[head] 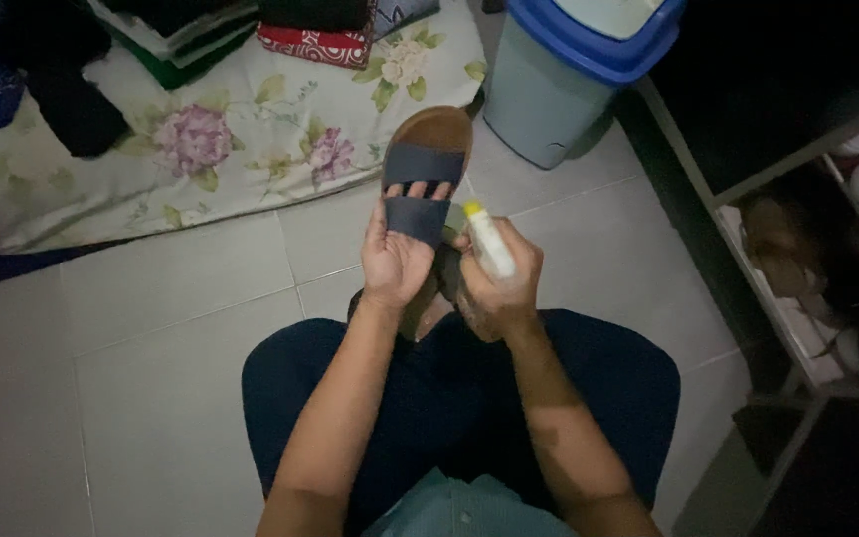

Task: Cleaning and scrubbing the straps and soles of a pair of sandals with a cleaning solution and cloth.

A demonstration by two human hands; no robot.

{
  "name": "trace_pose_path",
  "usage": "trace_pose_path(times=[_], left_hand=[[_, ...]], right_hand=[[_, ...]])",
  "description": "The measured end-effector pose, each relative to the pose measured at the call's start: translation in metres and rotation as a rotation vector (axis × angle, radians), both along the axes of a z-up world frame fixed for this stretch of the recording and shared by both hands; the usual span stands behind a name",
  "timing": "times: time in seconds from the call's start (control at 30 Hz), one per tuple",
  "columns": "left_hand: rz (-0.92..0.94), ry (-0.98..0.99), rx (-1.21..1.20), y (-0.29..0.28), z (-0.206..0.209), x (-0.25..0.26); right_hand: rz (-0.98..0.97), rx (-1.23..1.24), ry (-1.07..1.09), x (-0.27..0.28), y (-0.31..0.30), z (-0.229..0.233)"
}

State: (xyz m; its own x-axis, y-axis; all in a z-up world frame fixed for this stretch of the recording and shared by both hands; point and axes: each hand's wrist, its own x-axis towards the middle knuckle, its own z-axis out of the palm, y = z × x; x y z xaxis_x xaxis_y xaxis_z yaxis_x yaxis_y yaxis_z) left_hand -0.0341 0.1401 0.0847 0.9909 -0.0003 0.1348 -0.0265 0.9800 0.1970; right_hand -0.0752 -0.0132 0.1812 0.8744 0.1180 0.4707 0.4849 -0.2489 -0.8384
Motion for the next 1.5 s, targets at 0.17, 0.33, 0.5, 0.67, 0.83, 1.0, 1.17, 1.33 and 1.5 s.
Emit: trace_pose_path(times=[0.17, 0.33, 0.5, 0.67, 0.83, 1.0, 1.17, 1.33, 1.5], left_hand=[[-0.007, -0.036, 0.008, -0.003, 0.007, -0.004], [-0.023, -0.055, 0.074, -0.005, 0.019, -0.007], [-0.034, -0.070, 0.127, -0.002, 0.028, -0.010], [-0.009, -0.030, -0.040, 0.008, 0.027, -0.008], [-0.001, 0.017, -0.184, 0.014, 0.026, -0.006], [-0.027, -0.018, -0.227, 0.012, 0.030, -0.008], [-0.048, -0.005, -0.209, 0.000, 0.024, -0.007], [-0.002, -0.101, 0.030, -0.015, -0.016, 0.000], [0.099, -0.070, 0.515, -0.024, -0.045, 0.005]], right_hand=[[-0.103, -0.039, 0.152, 0.007, -0.001, 0.001], [-0.008, -0.060, 0.043, 0.005, -0.006, 0.003], [0.104, -0.214, 0.110, -0.008, 0.001, 0.012], [0.183, -0.152, 0.064, -0.012, -0.003, 0.005], [0.113, -0.231, 0.246, -0.014, -0.011, 0.000], [-0.025, -0.103, 0.093, -0.001, -0.023, -0.024], [-0.069, -0.105, -0.003, 0.007, -0.031, -0.034], [-0.131, -0.095, -0.031, 0.001, -0.024, -0.014], [-0.014, -0.146, 0.094, -0.012, -0.021, 0.021]])
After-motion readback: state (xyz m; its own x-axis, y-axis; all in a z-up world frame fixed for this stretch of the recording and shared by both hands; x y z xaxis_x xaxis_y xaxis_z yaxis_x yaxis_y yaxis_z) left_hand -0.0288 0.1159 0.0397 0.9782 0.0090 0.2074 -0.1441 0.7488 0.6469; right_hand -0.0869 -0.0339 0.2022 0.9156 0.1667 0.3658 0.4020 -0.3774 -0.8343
